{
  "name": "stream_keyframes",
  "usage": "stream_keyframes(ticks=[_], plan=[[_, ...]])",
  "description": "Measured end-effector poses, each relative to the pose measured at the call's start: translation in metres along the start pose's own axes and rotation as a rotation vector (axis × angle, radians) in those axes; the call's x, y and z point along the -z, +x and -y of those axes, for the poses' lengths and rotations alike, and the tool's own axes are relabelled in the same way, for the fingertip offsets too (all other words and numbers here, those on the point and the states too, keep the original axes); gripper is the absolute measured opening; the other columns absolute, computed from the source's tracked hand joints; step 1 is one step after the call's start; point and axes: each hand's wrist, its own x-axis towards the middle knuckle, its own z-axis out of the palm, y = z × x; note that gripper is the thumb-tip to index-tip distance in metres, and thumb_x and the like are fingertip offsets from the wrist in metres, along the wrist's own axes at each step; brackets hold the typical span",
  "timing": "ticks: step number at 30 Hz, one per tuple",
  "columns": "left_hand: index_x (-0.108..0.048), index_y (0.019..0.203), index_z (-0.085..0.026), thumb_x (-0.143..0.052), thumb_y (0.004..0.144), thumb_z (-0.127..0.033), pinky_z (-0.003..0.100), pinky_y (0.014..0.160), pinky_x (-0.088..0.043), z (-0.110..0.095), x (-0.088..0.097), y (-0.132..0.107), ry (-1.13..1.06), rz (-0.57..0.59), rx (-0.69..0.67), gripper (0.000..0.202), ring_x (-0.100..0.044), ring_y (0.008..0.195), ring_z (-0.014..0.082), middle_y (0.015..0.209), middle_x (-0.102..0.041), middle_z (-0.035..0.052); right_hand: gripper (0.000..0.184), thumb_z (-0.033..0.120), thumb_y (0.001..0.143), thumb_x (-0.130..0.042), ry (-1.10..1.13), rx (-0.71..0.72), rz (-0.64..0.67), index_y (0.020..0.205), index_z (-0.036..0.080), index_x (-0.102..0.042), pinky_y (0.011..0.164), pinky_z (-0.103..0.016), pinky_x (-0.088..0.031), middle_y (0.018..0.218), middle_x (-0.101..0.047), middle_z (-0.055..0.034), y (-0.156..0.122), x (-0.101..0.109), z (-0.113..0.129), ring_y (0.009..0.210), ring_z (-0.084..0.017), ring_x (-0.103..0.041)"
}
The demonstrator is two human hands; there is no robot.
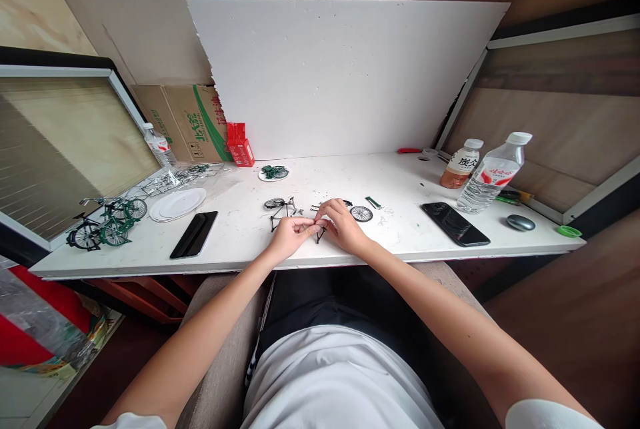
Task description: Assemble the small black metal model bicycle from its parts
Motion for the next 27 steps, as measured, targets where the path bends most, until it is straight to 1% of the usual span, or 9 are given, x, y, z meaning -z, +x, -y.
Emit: stream_keyframes(ticks=[3, 6, 8, 10, 12, 14, 20, 27], plan=[[-0.086, 0.103, -0.016, -0.082, 0.083, -0.055, 0.036, 0.071, -0.058, -0.001, 0.000, -0.001, 0.014, -0.006, -0.005, 0.044, -0.071, 0.082, 0.0276, 0.080, -0.078, 0.0092, 0.015, 0.017, 0.106, -0.050, 0.003, -0.011, 0.008, 0.106, 0.025, -0.063, 0.091, -0.049, -0.051, 0.107, -0.064, -0.0105, 0.000, 0.000, 0.001, 0.104, -0.030, -0.054], [-0.087, 0.103, -0.017, -0.081, 0.084, -0.054, 0.036, 0.070, -0.057, -0.003, 0.000, -0.001, 0.021, -0.009, -0.022, 0.042, -0.070, 0.081, 0.0267, 0.084, -0.079, 0.0097, 0.015, 0.017, 0.106, -0.049, 0.003, -0.016, 0.012, 0.107, 0.025, -0.062, 0.090, -0.049, -0.051, 0.107, -0.064, -0.0105, 0.001, 0.001, 0.002, 0.103, -0.029, -0.054], [-0.087, 0.103, -0.017, -0.080, 0.085, -0.054, 0.035, 0.068, -0.056, -0.004, 0.000, -0.002, 0.018, -0.007, -0.040, 0.041, -0.068, 0.076, 0.0242, 0.089, -0.080, 0.0099, 0.015, 0.018, 0.106, -0.049, 0.007, -0.020, 0.011, 0.108, 0.025, -0.062, 0.090, -0.049, -0.051, 0.106, -0.064, -0.0103, 0.001, 0.000, 0.002, 0.102, -0.029, -0.054], [-0.087, 0.102, -0.018, -0.078, 0.087, -0.055, 0.033, 0.063, -0.053, -0.006, 0.000, -0.002, 0.012, 0.002, -0.042, 0.041, -0.064, 0.068, 0.0201, 0.091, -0.080, 0.0095, 0.014, 0.019, 0.106, -0.048, 0.011, -0.026, 0.007, 0.107, 0.025, -0.061, 0.089, -0.048, -0.051, 0.105, -0.064, -0.0100, 0.001, 0.000, 0.002, 0.100, -0.029, -0.054], [-0.086, 0.103, -0.018, -0.077, 0.088, -0.056, 0.031, 0.057, -0.049, -0.007, -0.001, -0.002, -0.002, 0.012, -0.026, 0.042, -0.058, 0.059, 0.0160, 0.092, -0.079, 0.0092, 0.013, 0.021, 0.107, -0.048, 0.013, -0.029, 0.000, 0.107, 0.025, -0.061, 0.089, -0.048, -0.050, 0.104, -0.064, -0.0095, 0.001, 0.000, 0.003, 0.100, -0.029, -0.054], [-0.085, 0.104, -0.017, -0.077, 0.087, -0.056, 0.030, 0.054, -0.047, -0.008, -0.001, -0.002, -0.020, 0.009, -0.007, 0.043, -0.055, 0.055, 0.0138, 0.092, -0.079, 0.0095, 0.012, 0.022, 0.108, -0.048, 0.012, -0.030, -0.002, 0.107, 0.025, -0.060, 0.090, -0.048, -0.050, 0.105, -0.064, -0.0093, 0.001, 0.001, 0.004, 0.100, -0.029, -0.054], [-0.084, 0.103, -0.014, -0.081, 0.084, -0.056, 0.029, 0.053, -0.047, -0.010, -0.001, -0.002, -0.034, -0.042, 0.007, 0.047, -0.056, 0.053, 0.0126, 0.085, -0.078, 0.0096, 0.010, 0.025, 0.108, -0.049, -0.002, -0.039, 0.004, 0.110, 0.026, -0.059, 0.091, -0.048, -0.050, 0.106, -0.064, -0.0094, 0.001, 0.001, 0.005, 0.101, -0.029, -0.054], [-0.084, 0.102, -0.012, -0.083, 0.083, -0.054, 0.030, 0.056, -0.050, -0.014, -0.001, -0.003, -0.047, -0.088, 0.015, 0.046, -0.060, 0.056, 0.0140, 0.086, -0.079, 0.0106, 0.008, 0.026, 0.109, -0.050, -0.012, -0.041, -0.002, 0.110, 0.025, -0.058, 0.094, -0.046, -0.049, 0.107, -0.064, -0.0094, 0.001, 0.001, 0.006, 0.102, -0.028, -0.054]])
